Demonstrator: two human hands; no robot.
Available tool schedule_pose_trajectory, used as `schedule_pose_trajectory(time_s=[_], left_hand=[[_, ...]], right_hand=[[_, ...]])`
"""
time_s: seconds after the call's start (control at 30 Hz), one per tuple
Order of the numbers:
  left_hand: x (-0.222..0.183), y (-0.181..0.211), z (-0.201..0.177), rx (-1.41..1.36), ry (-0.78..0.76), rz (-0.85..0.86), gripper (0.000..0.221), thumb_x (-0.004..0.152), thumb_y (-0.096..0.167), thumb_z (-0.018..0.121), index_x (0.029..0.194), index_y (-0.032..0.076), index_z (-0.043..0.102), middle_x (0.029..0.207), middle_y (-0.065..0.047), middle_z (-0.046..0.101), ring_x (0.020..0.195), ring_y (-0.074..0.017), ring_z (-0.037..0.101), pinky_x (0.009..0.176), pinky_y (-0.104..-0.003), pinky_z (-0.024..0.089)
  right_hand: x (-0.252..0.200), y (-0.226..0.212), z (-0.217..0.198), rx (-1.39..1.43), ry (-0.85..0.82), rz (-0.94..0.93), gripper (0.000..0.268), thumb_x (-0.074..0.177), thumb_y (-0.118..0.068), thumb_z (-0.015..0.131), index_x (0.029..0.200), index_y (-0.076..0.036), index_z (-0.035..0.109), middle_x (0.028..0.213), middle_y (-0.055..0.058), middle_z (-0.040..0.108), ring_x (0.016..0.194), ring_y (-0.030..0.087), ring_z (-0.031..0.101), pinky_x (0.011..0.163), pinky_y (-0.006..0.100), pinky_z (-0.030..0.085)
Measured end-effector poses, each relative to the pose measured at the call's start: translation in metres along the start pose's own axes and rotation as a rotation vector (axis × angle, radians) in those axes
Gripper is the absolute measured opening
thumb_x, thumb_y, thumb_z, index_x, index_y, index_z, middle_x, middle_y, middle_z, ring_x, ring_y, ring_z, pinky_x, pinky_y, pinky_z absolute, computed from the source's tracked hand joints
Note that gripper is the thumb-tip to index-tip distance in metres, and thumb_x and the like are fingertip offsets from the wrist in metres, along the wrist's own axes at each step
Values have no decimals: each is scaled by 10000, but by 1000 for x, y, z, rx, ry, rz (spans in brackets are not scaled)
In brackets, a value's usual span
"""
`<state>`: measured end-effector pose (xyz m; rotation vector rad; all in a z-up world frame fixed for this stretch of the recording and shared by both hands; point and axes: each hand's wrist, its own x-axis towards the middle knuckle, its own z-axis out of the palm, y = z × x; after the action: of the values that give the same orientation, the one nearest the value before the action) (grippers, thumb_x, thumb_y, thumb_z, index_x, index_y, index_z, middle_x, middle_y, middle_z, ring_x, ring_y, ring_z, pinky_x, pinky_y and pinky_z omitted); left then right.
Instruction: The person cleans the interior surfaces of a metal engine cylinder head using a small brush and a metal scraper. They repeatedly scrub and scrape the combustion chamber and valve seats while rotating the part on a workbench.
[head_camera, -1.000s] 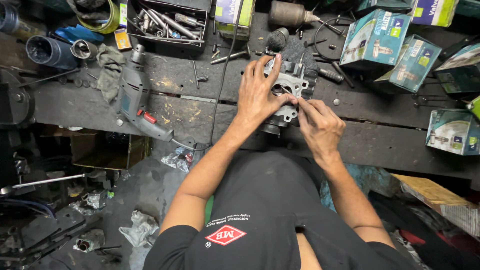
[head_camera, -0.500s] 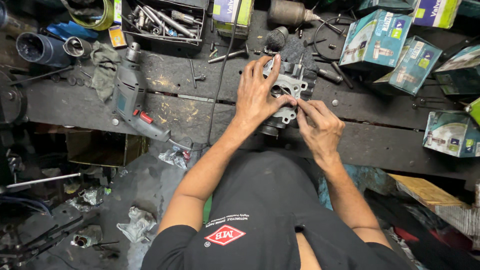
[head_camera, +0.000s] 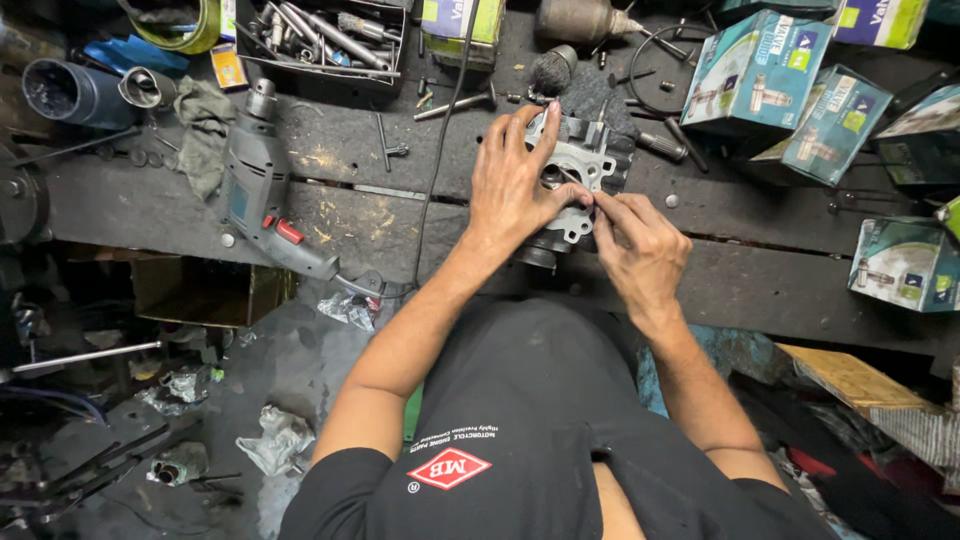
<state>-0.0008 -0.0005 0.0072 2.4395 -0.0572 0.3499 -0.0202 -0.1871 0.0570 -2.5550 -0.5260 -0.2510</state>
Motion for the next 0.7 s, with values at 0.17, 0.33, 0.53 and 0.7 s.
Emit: schedule_pose_trajectory(time_s=[0.17,0.33,0.53,0.7], left_hand=[[2,-1,1,6,21,17,1091,653,607,883,1511,93,448,1424,-174,475,1274,-403,464,1036,-531,455],[0,2,7,20,23,-39,1010,705,565,878,1507,114,461,1434,-160,486,1287,-381,473,1038,-510,460],[-4,1,2,17,17,1,1044,712,532,878,1546,106,417,1456,-151,482,1307,-384,459,1090,-517,429],[-1,1,1,-9,7,7,1107,668,579,884,1538,92,402,1458,-173,459,1320,-402,440,1099,-534,411]], right_hand=[[2,0,1,-16,10,-17,229,898,-73,787,1124,-111,777,1037,37,734,863,228,732,748,347,568],[-3,-5,5,26,53,33,235,953,-61,760,1183,-108,764,1062,41,734,883,224,738,773,341,582],[-2,-5,5,42,25,47,216,939,-77,765,1151,-120,774,1036,43,733,815,224,730,728,341,582],[-3,0,0,33,2,27,214,928,-89,775,1138,-133,778,1023,33,732,819,230,728,718,343,575]])
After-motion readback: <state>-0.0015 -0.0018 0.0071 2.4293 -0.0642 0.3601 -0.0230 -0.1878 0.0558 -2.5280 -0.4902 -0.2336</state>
